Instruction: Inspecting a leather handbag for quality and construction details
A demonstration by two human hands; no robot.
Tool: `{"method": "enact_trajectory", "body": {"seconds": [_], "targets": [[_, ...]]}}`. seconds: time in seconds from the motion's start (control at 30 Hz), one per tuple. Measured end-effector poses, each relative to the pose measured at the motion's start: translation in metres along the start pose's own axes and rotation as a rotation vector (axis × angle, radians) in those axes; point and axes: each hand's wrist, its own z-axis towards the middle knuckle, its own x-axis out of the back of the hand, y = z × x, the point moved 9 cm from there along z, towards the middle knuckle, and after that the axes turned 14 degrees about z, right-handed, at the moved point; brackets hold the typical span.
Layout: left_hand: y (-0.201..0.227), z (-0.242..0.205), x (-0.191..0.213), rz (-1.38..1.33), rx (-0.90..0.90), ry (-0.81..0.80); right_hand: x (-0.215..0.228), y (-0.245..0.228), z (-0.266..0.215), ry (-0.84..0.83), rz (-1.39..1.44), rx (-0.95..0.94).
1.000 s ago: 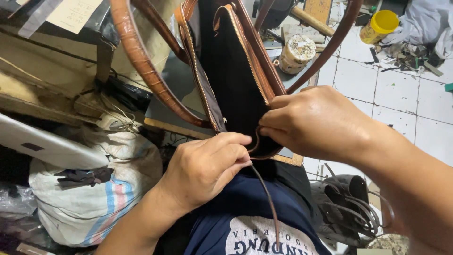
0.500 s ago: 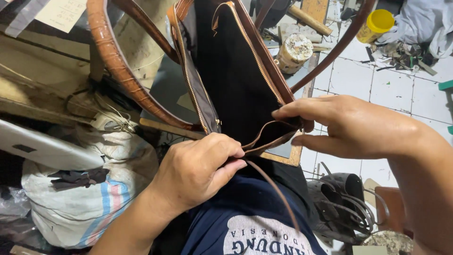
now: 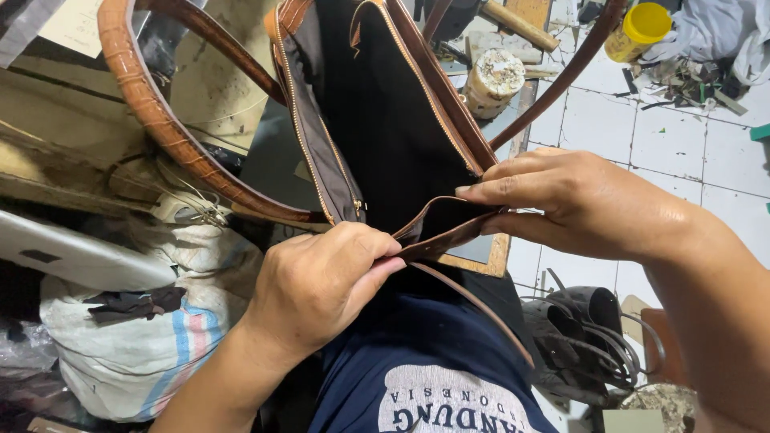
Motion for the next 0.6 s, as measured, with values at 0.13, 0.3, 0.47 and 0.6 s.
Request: {"method": "enact_trajectory", "body": {"seconds": [0.13, 0.3, 0.47, 0.6], "targets": [[0.007, 0.003, 0.005, 0.057, -0.008, -0.033, -0.002, -0.003, -0.005, 0.042, -0.020, 0.000], [0.027, 0.012, 0.011, 0.260, -0.089, -0.030, 0.012, -0.014, -0.023, 0.271, -0.031, 0.001], [0.035, 0.033, 0.011, 0.149, -0.178, -0.020, 0.006, -0.011, -0.051, 0.584, -0.036, -0.050], [0.036, 0.057, 0.035, -0.036, -0.221, -0.002, -0.008, -0.019, -0.067, 0.734, -0.140, -0.054]]}}
